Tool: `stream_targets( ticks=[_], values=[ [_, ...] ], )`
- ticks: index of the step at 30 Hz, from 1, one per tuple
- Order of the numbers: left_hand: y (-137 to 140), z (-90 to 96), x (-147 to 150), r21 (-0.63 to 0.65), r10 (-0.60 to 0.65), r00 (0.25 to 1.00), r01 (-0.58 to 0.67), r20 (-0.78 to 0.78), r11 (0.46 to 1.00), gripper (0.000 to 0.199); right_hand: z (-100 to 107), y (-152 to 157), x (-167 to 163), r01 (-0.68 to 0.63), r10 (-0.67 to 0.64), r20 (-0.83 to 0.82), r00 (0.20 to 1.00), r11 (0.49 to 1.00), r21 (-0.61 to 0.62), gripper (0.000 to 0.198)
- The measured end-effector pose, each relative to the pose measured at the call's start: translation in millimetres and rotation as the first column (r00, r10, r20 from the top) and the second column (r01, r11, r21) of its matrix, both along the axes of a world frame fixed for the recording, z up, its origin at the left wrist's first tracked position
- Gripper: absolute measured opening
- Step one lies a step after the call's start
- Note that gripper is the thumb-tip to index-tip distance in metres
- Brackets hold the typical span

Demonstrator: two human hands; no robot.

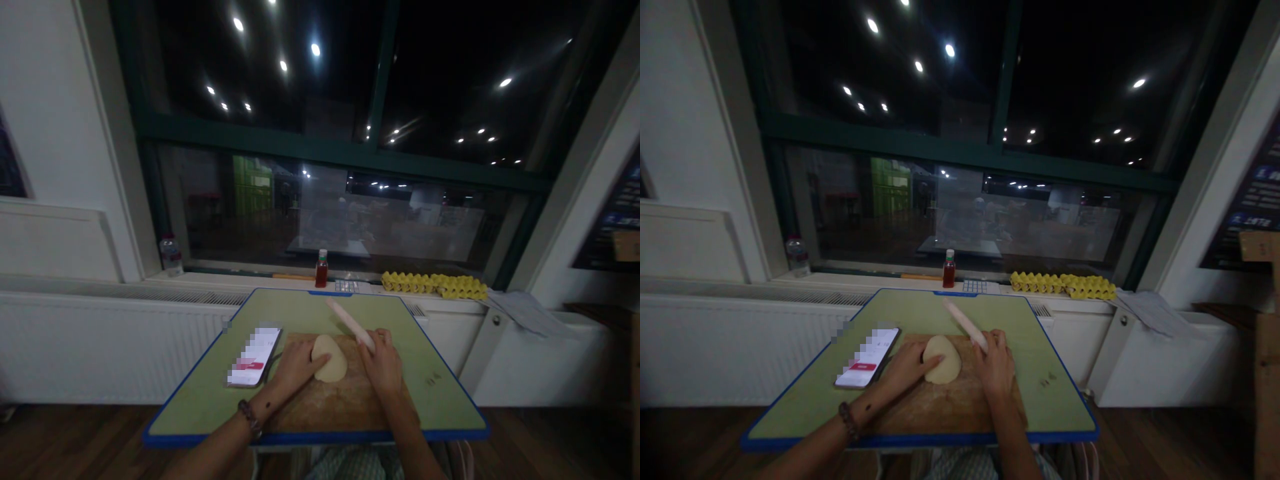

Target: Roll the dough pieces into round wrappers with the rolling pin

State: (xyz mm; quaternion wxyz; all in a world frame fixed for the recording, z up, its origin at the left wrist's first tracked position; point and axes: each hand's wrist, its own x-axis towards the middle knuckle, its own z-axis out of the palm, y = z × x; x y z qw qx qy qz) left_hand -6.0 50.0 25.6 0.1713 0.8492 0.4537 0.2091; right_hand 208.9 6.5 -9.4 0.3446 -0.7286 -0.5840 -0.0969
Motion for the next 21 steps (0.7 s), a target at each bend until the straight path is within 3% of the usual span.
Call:
stream_targets(
  ticks=[4,10,14,21],
  values=[
    [-3,-6.4,0,-0.003,-0.021,0.999,0.021,-0.039,1.000,0.039,-1,1,1,-0.026,0.026,0.011,1.000,1.000,-0.009,0.027],
    [-3,-11.6,5,0.116,0.030,0.992,-0.016,-0.124,0.993,0.042,-3,2,2,-0.049,0.049,0.019,0.999,0.999,-0.004,0.026],
    [-2,-12.5,3,0.137,0.045,0.982,-0.020,-0.181,0.990,0.040,-3,1,1,-0.138,0.137,0.099,0.986,0.990,0.001,0.025],
    [-6,-8.3,-8,0.232,0.133,0.952,-0.068,-0.275,0.970,0.040,1,-1,-7,-0.231,0.255,0.203,0.945,0.964,-0.133,0.023]
  ],
)
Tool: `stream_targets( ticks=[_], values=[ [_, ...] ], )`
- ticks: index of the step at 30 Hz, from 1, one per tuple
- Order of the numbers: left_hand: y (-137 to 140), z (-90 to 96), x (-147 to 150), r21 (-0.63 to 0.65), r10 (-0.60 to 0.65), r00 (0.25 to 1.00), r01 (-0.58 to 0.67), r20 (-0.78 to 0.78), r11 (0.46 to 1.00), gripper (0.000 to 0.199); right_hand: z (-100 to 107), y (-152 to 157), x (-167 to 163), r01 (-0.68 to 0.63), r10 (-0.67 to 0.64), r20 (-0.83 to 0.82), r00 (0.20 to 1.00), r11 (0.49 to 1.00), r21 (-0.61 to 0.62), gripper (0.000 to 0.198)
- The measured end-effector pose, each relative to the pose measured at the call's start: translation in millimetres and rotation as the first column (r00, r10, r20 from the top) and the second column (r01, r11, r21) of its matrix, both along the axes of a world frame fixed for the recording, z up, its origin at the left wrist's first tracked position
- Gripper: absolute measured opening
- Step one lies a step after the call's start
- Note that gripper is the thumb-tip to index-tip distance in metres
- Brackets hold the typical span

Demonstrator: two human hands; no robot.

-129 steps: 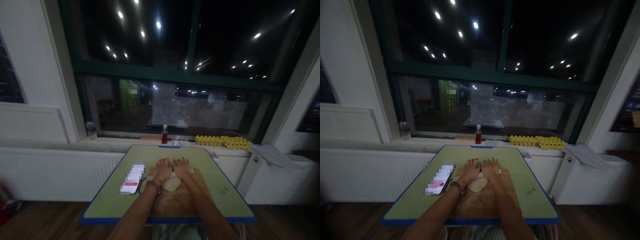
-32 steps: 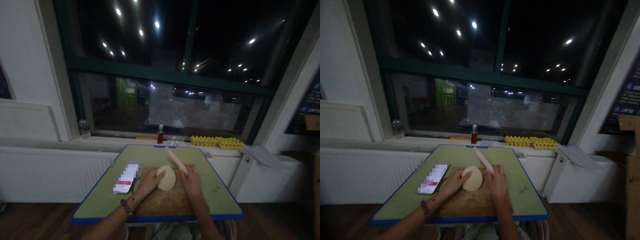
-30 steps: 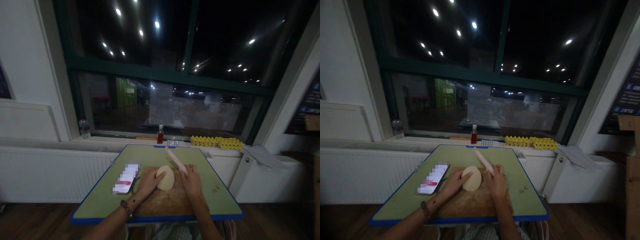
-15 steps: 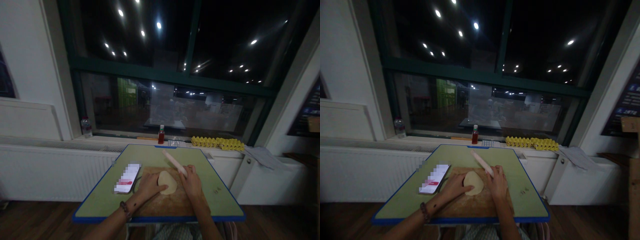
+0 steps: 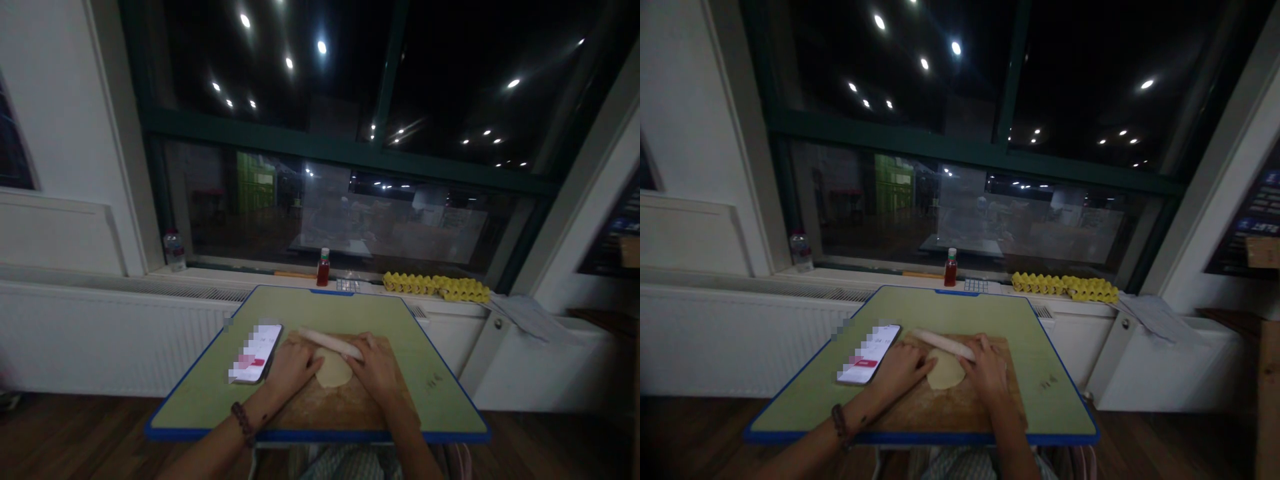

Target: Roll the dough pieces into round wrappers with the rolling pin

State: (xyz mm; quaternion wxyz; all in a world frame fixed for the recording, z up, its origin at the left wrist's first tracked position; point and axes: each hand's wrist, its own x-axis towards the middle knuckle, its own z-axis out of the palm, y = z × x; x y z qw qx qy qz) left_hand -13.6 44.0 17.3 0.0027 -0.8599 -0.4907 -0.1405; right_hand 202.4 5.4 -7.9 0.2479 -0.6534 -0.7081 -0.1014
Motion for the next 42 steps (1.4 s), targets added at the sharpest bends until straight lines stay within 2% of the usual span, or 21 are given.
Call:
stream_targets(
  ticks=[3,5,8,11,14,16,20,25,28,32,38,42],
  values=[
    [0,1.4,-5,0.014,-0.003,1.000,0.004,-0.019,1.000,0.035,1,-1,-1,-0.029,0.029,-0.001,1.000,0.999,-0.033,0.025],
    [-2,4.2,-6,0.039,-0.050,0.999,0.050,0.008,0.998,0.034,0,0,-1,-0.058,0.057,-0.013,0.998,0.997,-0.049,0.026],
    [-4,12.3,-6,0.146,-0.141,0.986,0.128,0.084,0.981,0.029,-1,1,0,-0.110,0.108,-0.031,0.994,0.992,-0.058,0.025],
    [0,16.8,-1,0.266,-0.177,0.977,0.140,0.118,0.954,0.022,0,-1,-1,-0.190,0.186,-0.057,0.981,0.980,-0.063,0.026],
    [13,8.5,6,0.301,-0.170,0.970,0.112,0.172,0.947,0.028,5,-6,-3,-0.250,0.241,-0.103,0.965,0.964,-0.086,0.025],
    [23,-1.4,9,0.265,-0.142,0.967,0.083,0.211,0.961,0.029,9,-9,-4,-0.263,0.249,-0.129,0.960,0.959,-0.103,0.025],
    [36,-12.9,14,0.187,-0.058,0.970,0.013,0.236,0.982,0.027,9,-7,-6,-0.177,0.169,-0.099,0.981,0.981,-0.078,0.038],
    [37,-7.3,19,0.198,0.012,0.989,-0.042,0.150,0.979,0.027,1,1,-13,-0.046,0.051,0.048,0.998,0.994,-0.103,0.040],
    [33,-3.0,21,0.151,0.047,0.995,-0.060,0.089,0.987,0.028,3,0,-20,0.005,0.010,0.113,0.994,0.991,-0.132,0.041],
    [22,-3.9,18,0.050,0.036,0.999,-0.037,0.022,0.998,0.033,3,-11,-30,0.069,-0.051,0.169,0.984,0.992,-0.101,0.039],
    [3,-19.3,10,0.133,-0.019,0.999,0.012,0.049,0.991,0.041,-12,-35,-39,0.139,-0.140,0.153,0.978,0.990,0.019,0.044],
    [5,-20.8,10,0.105,-0.014,0.999,0.011,0.029,0.994,0.045,-11,-36,-39,0.159,-0.162,0.164,0.973,0.987,0.030,0.043]
  ],
)
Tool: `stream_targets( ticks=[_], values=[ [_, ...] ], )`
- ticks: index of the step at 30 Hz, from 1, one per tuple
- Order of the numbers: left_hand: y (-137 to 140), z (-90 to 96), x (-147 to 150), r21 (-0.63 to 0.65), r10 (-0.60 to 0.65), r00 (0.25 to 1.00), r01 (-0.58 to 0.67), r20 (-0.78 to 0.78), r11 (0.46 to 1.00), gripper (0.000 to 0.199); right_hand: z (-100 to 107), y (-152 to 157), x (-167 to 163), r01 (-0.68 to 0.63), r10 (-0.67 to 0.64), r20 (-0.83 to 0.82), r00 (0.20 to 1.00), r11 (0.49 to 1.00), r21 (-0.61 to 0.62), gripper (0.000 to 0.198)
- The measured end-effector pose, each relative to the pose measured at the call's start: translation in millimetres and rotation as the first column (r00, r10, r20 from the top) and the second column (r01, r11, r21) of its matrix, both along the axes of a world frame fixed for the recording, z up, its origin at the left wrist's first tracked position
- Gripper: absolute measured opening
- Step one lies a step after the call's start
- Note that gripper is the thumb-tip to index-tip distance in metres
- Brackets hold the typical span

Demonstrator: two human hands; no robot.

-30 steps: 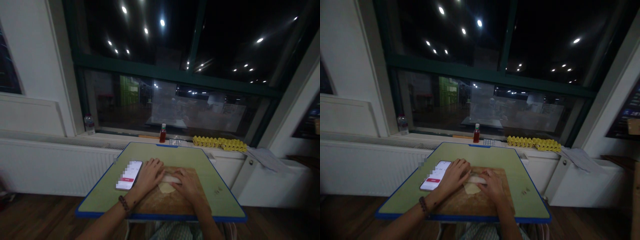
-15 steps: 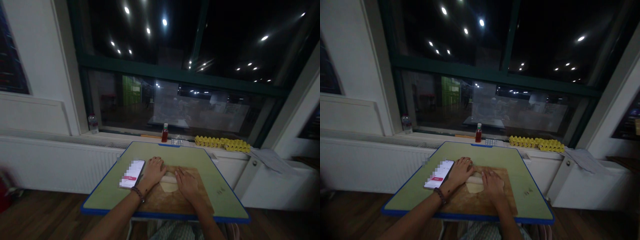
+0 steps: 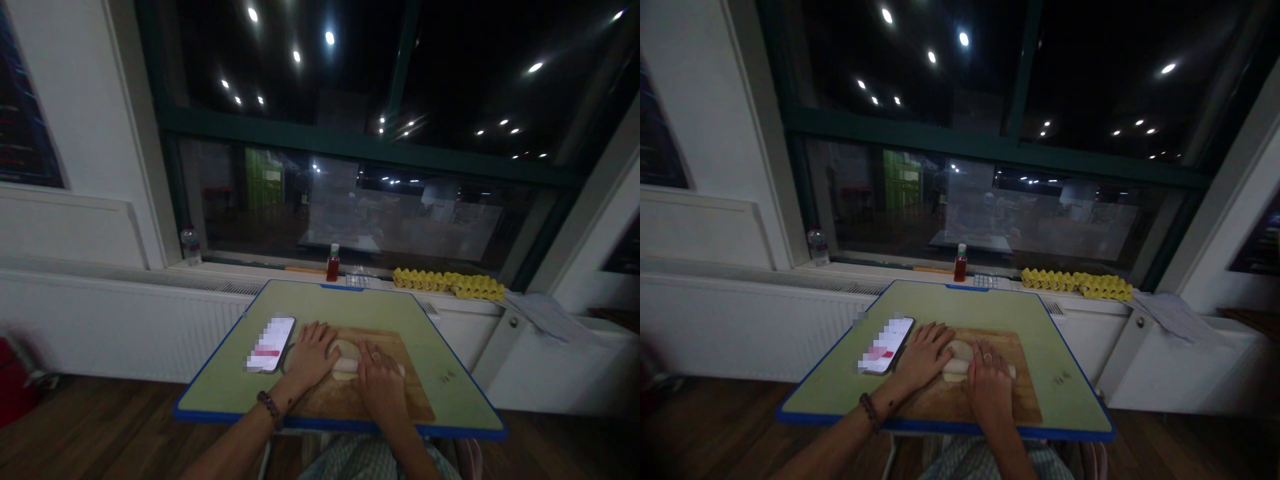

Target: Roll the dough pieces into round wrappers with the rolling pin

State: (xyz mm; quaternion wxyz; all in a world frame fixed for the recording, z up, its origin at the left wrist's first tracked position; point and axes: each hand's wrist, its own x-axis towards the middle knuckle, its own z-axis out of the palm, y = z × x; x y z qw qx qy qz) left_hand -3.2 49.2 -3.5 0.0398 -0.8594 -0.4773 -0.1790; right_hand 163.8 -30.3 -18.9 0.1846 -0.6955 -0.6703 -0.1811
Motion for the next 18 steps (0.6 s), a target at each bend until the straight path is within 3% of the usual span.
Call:
stream_targets(
  ticks=[4,7,11,18],
  values=[
    [22,6.2,8,-0.087,0.051,0.998,-0.053,-0.034,0.995,0.054,13,23,4,-0.062,0.072,0.079,0.994,0.990,-0.126,0.043],
    [38,10.2,15,-0.147,0.119,0.992,-0.124,-0.042,0.981,0.062,19,41,6,-0.009,0.023,0.069,0.997,0.980,-0.199,0.040],
    [34,12.1,15,-0.178,0.114,0.992,-0.121,-0.050,0.977,0.063,14,40,4,-0.019,0.031,0.088,0.996,0.991,-0.133,0.040],
    [-5,9.5,0,-0.085,-0.055,0.998,0.051,-0.037,0.995,0.050,-2,0,-9,0.022,-0.023,0.025,0.999,0.999,0.038,0.040]
  ],
)
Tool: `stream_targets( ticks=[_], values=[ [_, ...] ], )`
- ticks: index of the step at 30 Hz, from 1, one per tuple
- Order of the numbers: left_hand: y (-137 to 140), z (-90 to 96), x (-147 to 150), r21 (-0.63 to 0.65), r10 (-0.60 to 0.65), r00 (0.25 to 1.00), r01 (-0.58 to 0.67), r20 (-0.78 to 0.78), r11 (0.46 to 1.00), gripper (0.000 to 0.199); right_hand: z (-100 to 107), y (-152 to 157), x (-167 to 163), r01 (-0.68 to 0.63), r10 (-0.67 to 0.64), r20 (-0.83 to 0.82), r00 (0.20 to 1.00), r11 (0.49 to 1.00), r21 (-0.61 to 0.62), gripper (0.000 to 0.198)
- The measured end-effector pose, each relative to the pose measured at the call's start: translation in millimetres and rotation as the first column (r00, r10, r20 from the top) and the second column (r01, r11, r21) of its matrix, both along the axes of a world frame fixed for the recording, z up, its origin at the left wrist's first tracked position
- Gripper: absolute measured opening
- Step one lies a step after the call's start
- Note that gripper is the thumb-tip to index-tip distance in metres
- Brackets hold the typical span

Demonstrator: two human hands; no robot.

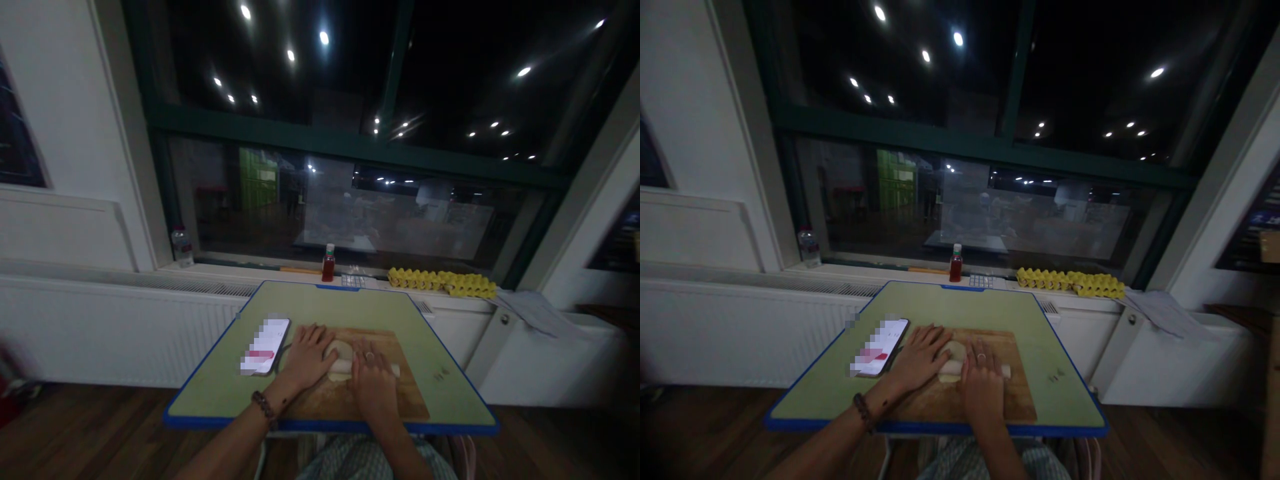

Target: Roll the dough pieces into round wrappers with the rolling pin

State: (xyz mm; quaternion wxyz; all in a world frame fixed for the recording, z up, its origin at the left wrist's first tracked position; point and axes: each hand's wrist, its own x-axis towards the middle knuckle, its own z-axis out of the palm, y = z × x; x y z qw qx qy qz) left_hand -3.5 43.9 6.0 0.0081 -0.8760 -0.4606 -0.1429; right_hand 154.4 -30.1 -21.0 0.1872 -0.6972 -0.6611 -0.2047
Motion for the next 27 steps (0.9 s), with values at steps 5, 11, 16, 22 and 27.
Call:
stream_targets(
  ticks=[5,11,16,22,27],
  values=[
    [11,0.1,4,-0.046,0.025,0.999,-0.027,-0.025,0.999,0.053,10,10,2,-0.021,0.022,0.007,1.000,0.990,-0.137,0.043],
    [51,1.4,21,-0.040,0.188,0.981,-0.189,-0.041,0.981,0.061,30,62,16,-0.034,0.041,0.010,0.999,0.925,-0.377,0.044],
    [53,-2.0,24,0.047,0.186,0.982,-0.184,-0.029,0.982,0.059,28,68,19,-0.076,0.096,0.030,0.995,0.913,-0.401,0.048],
    [16,-9.0,13,0.020,0.069,0.998,-0.069,-0.008,0.997,0.054,10,25,13,-0.111,0.116,0.010,0.993,0.969,-0.222,0.045],
    [7,-13.4,12,0.089,0.047,0.999,-0.048,0.015,0.995,0.051,5,16,13,-0.141,0.149,0.030,0.988,0.973,-0.184,0.044]
  ],
)
